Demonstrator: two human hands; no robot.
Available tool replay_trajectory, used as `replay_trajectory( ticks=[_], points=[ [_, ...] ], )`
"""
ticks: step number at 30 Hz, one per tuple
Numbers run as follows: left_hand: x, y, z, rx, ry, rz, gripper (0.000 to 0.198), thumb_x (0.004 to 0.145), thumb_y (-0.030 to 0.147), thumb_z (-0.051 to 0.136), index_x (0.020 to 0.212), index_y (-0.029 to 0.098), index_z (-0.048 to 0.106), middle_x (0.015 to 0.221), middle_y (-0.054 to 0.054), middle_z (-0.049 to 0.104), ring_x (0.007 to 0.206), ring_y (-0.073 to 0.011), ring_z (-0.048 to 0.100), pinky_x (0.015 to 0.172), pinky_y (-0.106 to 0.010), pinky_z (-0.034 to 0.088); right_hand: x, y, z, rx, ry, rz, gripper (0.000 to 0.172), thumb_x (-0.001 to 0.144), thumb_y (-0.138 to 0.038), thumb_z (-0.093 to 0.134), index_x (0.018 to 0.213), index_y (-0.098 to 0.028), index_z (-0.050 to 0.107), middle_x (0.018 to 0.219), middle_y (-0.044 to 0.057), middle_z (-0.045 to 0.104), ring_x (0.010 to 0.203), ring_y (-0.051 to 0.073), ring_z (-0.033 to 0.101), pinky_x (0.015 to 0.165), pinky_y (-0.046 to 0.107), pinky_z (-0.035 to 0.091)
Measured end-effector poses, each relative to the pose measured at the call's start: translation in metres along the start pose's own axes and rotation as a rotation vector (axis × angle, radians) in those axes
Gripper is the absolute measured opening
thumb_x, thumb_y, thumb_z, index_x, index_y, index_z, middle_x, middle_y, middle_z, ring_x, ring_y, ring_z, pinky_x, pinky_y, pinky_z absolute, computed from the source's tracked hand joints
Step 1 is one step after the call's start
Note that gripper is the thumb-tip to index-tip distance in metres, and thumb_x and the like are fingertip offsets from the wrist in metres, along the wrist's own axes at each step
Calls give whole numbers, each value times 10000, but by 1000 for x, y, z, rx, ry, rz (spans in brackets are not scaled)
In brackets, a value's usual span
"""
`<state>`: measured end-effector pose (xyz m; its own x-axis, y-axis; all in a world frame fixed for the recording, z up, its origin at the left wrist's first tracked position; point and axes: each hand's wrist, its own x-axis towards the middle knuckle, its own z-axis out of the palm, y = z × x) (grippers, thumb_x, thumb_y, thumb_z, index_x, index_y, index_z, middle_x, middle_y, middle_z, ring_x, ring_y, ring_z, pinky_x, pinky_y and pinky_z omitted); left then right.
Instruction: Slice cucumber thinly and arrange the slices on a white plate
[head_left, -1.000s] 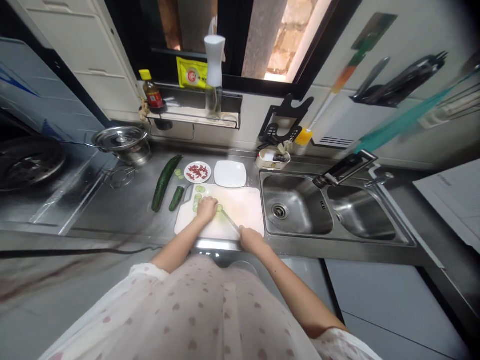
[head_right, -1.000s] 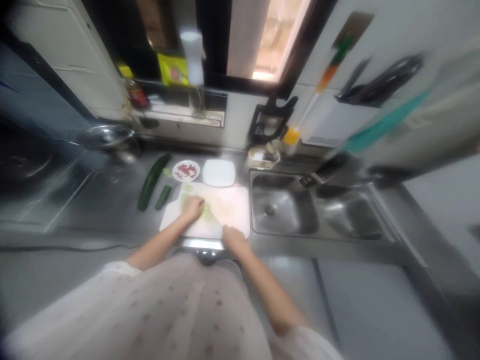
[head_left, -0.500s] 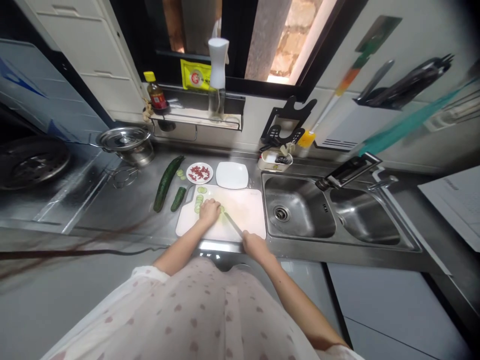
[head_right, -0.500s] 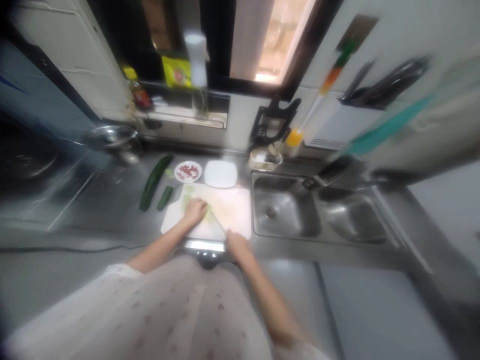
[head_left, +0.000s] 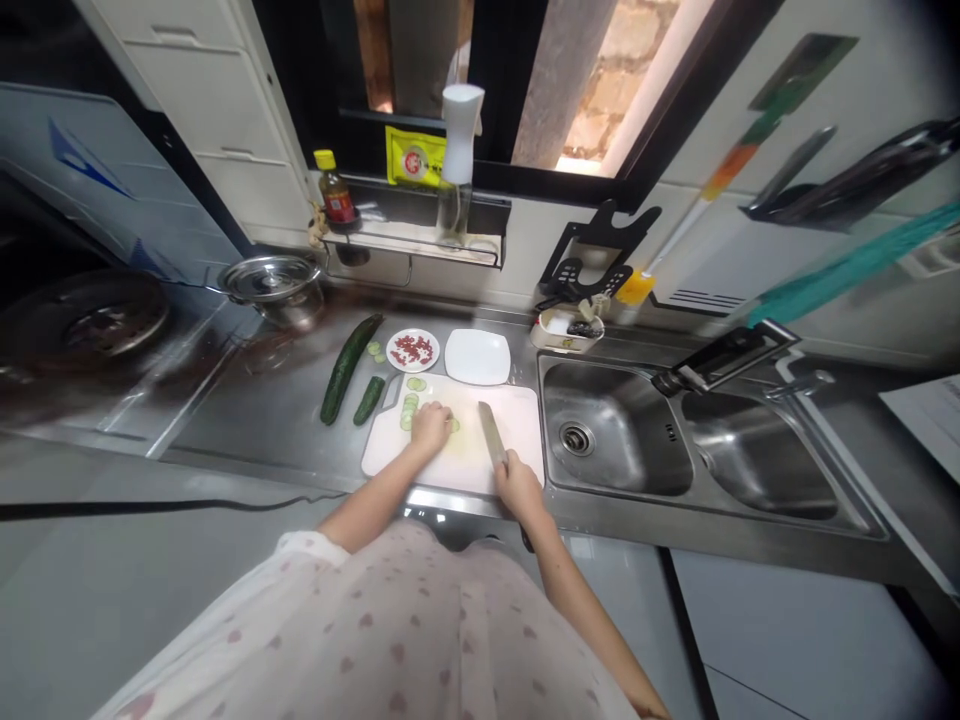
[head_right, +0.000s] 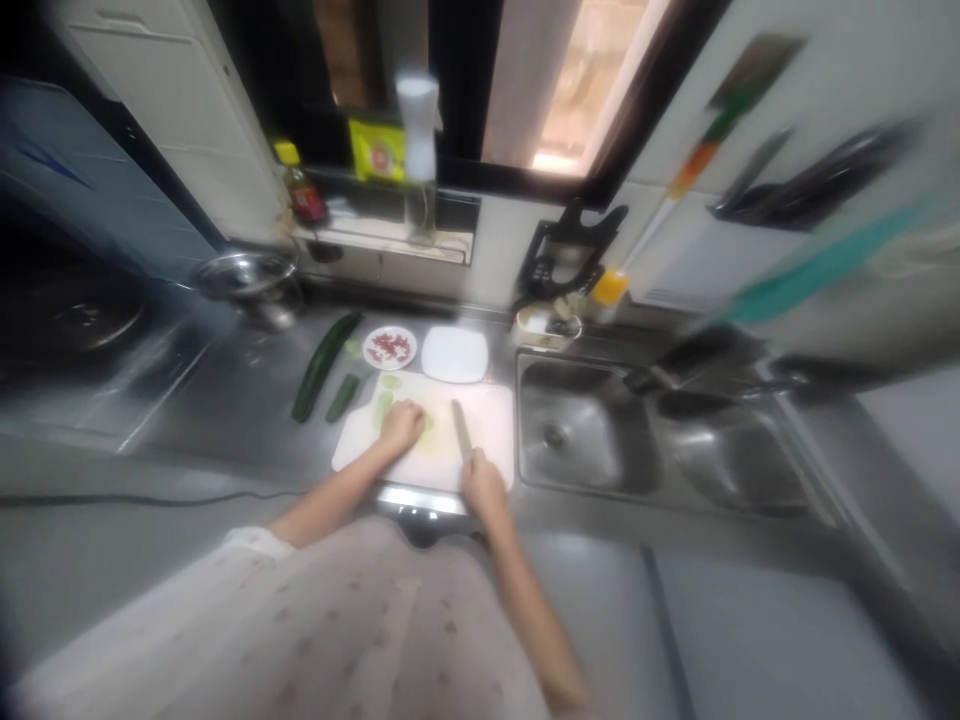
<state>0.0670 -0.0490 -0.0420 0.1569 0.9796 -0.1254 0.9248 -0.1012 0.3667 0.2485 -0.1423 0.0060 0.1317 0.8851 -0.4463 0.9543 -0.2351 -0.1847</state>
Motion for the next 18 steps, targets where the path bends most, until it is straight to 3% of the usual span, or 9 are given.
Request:
replay_trajectory(
  ticks=[8,12,18],
  points=[
    [4,-3,1,-230,-48,-165,108,801,241,586,859,212,672,884,-28,691,839,-173,610,712,-260,422,3,2,-1,5,-15,-14,247,968,-261,315,1112,-186,500,941,85,665,852,179,609,619,242,305],
    [-9,-20,-2,-366,-37,-267,136,771,302,640,866,211,672,862,-9,695,785,-145,622,656,-231,418,5,2,-3,9,-18,-17,238,969,-267,329,1103,-181,506,941,88,665,851,176,611,619,240,300],
    [-29,-53,-11,-366,30,-349,140,779,324,615,857,220,665,842,1,696,768,-143,621,656,-228,406,8,2,-4,8,-19,-22,259,961,-261,313,1100,-178,516,945,88,672,856,185,613,609,247,297]
  ],
)
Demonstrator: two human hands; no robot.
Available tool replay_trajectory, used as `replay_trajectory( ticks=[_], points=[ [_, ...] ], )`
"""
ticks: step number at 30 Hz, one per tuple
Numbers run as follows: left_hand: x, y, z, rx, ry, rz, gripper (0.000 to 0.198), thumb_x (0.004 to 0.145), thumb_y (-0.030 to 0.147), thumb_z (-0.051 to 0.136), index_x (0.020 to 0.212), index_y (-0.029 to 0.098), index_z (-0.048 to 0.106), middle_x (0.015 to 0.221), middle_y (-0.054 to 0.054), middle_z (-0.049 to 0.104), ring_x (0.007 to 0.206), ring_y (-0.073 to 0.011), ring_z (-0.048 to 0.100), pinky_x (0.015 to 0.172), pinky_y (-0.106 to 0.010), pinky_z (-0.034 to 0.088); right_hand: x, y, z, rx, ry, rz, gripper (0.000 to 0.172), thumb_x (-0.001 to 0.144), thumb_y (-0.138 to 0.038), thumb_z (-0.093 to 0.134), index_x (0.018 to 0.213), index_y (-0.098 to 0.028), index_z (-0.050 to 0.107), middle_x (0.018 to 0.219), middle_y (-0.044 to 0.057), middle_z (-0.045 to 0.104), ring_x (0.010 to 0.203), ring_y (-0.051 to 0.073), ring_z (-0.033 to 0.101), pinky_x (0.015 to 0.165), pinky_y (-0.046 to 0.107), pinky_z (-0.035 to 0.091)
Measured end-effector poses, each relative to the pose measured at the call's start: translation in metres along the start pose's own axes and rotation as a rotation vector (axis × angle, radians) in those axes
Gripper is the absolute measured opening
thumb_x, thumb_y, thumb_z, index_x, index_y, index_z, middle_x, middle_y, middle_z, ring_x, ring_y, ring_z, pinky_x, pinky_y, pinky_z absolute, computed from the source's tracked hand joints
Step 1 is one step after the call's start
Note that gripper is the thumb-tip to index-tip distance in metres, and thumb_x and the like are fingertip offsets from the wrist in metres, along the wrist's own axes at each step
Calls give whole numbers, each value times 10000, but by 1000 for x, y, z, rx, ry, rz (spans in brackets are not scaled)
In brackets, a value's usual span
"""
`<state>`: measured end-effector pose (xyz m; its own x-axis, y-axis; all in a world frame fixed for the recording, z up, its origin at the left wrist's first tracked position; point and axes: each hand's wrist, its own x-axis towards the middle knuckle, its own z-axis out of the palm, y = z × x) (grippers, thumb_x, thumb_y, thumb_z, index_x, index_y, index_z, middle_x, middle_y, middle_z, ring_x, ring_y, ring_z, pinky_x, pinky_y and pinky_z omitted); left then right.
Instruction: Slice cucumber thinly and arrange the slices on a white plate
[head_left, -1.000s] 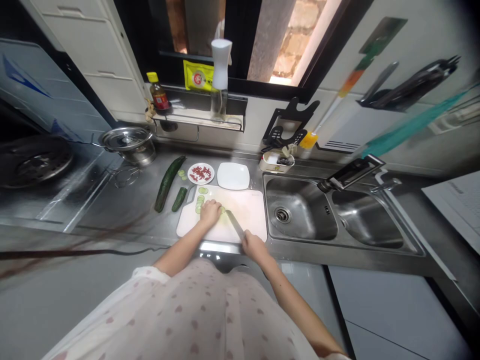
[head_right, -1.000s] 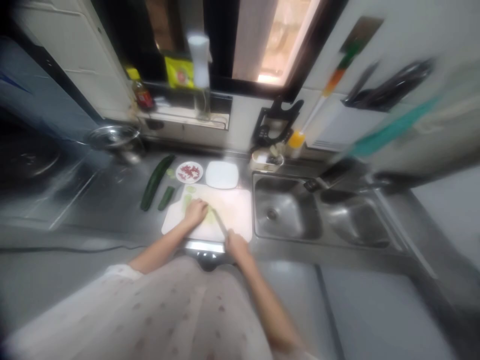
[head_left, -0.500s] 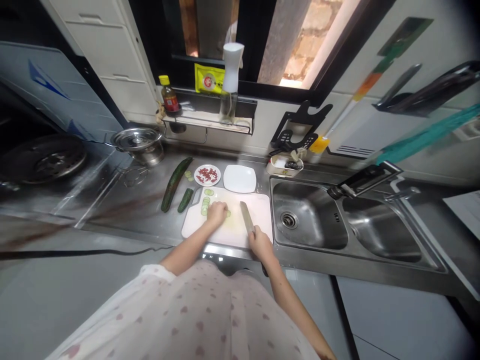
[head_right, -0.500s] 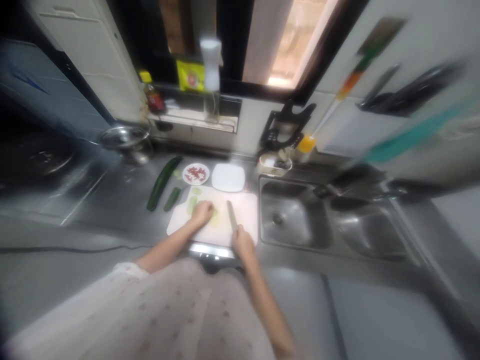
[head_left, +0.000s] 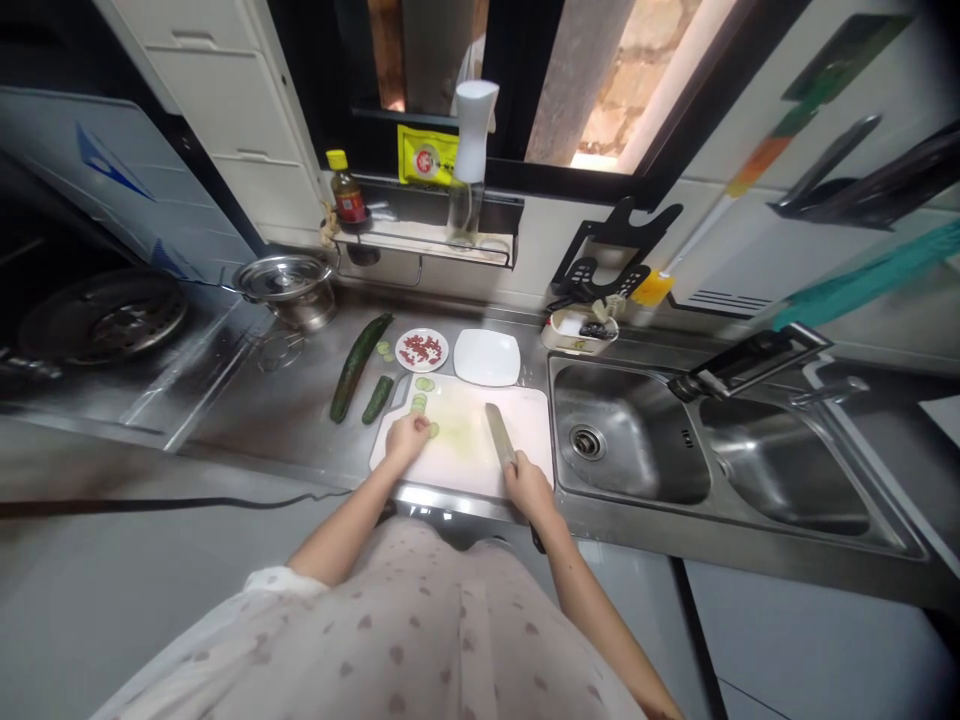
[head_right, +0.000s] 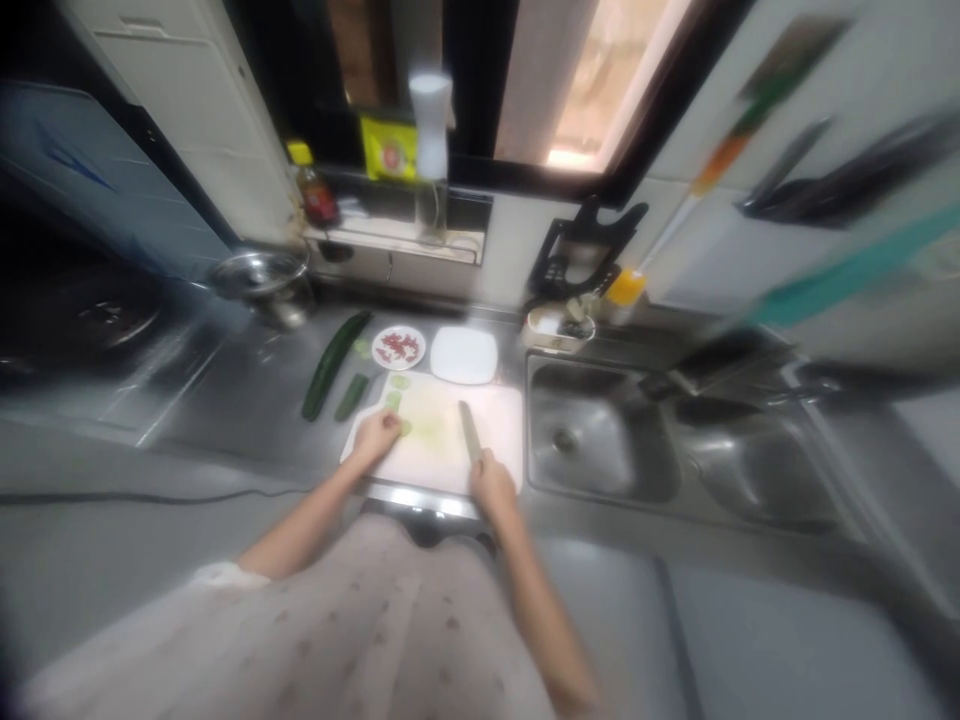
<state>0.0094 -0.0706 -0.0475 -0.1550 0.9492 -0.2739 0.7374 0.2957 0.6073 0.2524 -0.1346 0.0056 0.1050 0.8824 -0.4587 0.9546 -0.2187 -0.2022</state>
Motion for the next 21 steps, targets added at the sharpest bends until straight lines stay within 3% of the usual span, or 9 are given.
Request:
replay_trajectory(
  ticks=[7,21],
  points=[
    [4,-20,-13,26,72,-46,143,763,305,616,875,228,660,892,0,706,830,-150,628,697,-222,417,2,2,3,9,21,-12,249,963,-261,312,1080,-182,517,931,81,673,834,174,612,594,247,284],
    [-2,-25,-16,195,111,-20,154,801,264,537,896,251,658,915,-9,700,846,-181,619,717,-256,412,1,1,2,10,6,2,270,966,-267,309,1109,-179,521,947,91,669,857,183,612,623,245,309]
  ],
)
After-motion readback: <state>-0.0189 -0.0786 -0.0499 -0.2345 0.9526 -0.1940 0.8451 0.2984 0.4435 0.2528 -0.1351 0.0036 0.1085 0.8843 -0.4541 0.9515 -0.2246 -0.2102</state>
